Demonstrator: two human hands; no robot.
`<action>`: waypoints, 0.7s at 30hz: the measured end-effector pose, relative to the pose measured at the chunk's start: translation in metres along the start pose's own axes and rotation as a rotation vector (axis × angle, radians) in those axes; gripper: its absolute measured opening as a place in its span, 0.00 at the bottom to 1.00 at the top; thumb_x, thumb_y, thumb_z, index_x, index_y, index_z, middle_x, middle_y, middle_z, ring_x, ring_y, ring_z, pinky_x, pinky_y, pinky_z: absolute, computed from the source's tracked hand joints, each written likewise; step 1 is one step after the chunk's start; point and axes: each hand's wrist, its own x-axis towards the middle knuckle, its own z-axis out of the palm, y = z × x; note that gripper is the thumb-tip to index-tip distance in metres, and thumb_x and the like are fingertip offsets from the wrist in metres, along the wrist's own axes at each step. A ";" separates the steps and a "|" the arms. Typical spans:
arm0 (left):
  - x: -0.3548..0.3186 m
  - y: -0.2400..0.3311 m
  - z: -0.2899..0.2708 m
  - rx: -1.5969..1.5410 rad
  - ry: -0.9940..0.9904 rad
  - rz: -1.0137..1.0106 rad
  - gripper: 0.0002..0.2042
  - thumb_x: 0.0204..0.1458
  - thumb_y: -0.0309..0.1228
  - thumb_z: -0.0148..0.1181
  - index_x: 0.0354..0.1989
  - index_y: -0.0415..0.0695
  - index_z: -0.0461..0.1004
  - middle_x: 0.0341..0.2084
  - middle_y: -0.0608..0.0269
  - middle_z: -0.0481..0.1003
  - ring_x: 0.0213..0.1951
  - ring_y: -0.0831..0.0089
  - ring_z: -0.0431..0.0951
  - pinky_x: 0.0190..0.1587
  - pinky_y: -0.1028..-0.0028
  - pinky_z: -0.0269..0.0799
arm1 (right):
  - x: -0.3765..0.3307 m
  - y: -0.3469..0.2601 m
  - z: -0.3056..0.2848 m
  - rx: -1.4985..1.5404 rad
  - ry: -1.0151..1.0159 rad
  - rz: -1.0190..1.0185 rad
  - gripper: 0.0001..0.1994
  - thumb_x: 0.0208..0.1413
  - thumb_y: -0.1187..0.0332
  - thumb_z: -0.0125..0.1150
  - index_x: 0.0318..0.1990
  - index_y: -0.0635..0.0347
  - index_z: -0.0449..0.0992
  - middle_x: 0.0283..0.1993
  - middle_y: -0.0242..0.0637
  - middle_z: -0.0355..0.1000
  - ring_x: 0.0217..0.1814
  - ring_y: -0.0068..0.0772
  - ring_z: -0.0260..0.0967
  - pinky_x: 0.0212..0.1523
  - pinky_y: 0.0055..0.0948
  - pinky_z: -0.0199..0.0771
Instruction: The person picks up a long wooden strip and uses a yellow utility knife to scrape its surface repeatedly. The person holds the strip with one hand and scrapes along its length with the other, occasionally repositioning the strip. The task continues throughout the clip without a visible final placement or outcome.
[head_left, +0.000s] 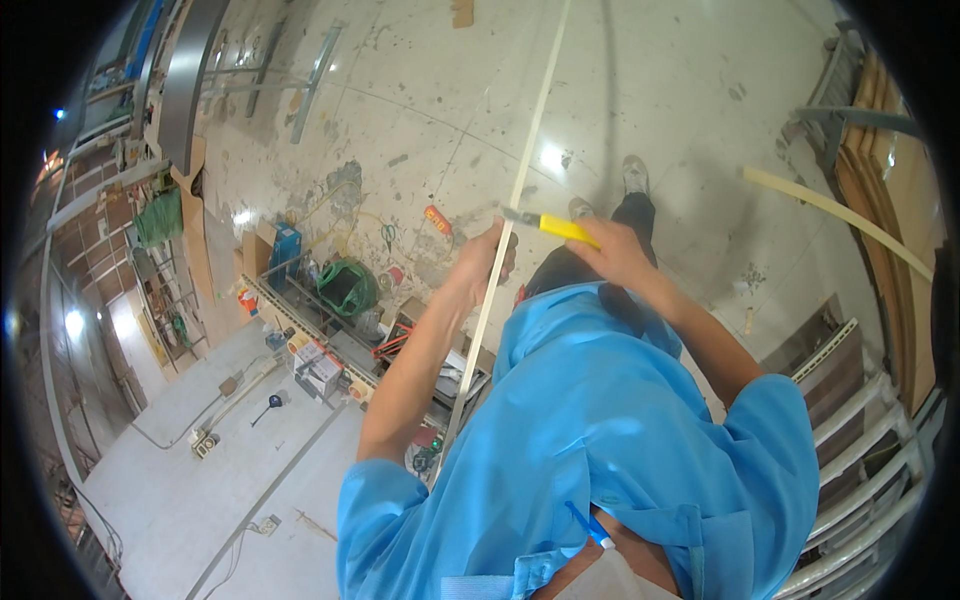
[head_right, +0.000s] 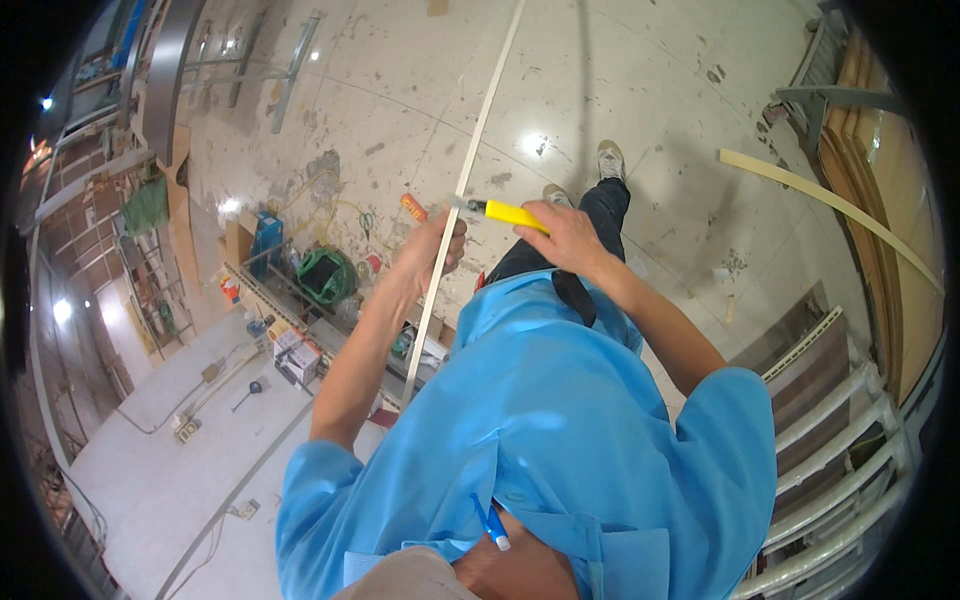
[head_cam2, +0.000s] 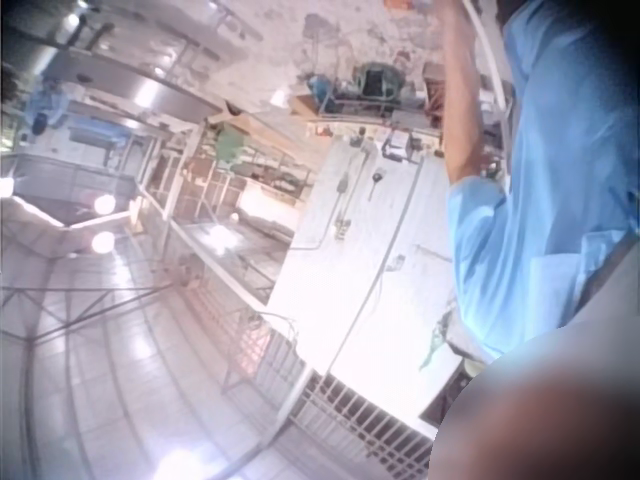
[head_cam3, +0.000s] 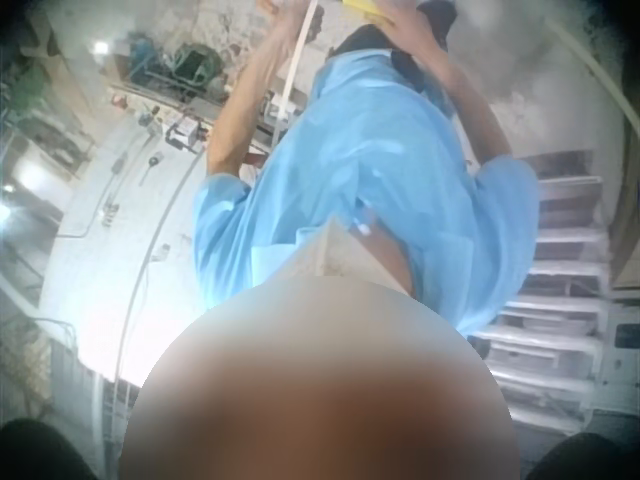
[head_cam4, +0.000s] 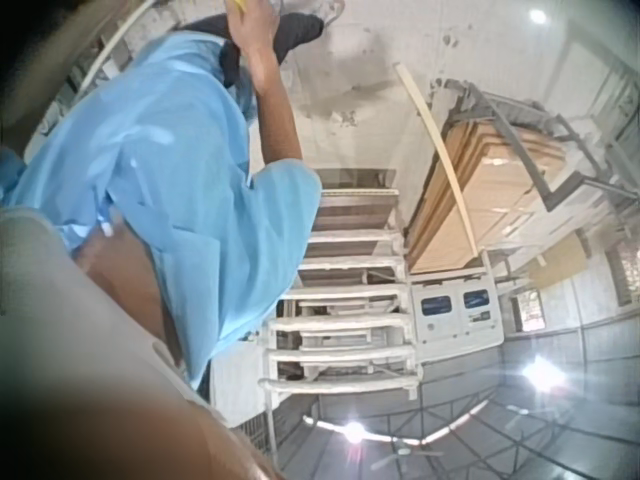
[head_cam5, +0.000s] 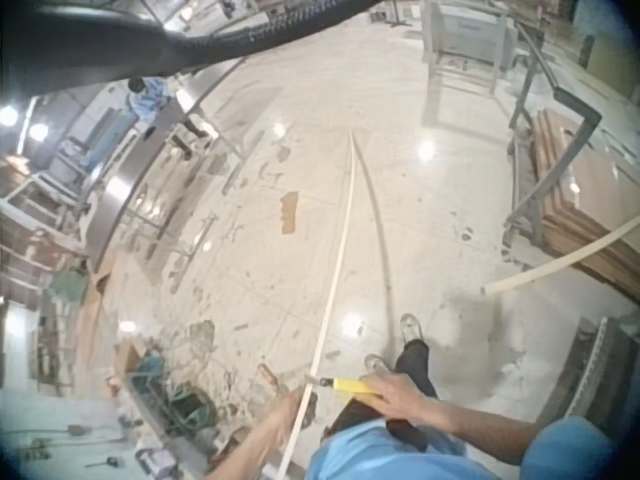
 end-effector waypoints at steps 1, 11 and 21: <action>-0.003 -0.004 0.001 0.011 0.026 0.004 0.25 0.74 0.54 0.41 0.29 0.49 0.69 0.16 0.74 0.61 0.15 0.81 0.60 0.16 0.78 0.55 | 0.006 0.007 -0.003 -0.016 0.010 0.039 0.19 0.65 0.53 0.64 0.53 0.58 0.77 0.44 0.47 0.78 0.44 0.55 0.78 0.43 0.47 0.77; -0.040 -0.055 0.004 0.075 0.067 0.007 0.26 0.75 0.52 0.38 0.26 0.51 0.68 0.13 0.76 0.59 0.14 0.81 0.55 0.16 0.76 0.52 | 0.074 0.099 -0.026 -0.053 0.113 0.116 0.19 0.66 0.51 0.61 0.51 0.58 0.79 0.39 0.52 0.79 0.43 0.57 0.78 0.42 0.47 0.76; -0.106 -0.120 -0.020 0.116 0.168 -0.077 0.29 0.73 0.57 0.39 0.27 0.49 0.71 0.14 0.73 0.62 0.15 0.78 0.59 0.19 0.73 0.55 | 0.142 0.189 -0.035 -0.122 0.186 0.265 0.24 0.66 0.43 0.57 0.53 0.55 0.79 0.38 0.50 0.80 0.45 0.57 0.79 0.46 0.49 0.75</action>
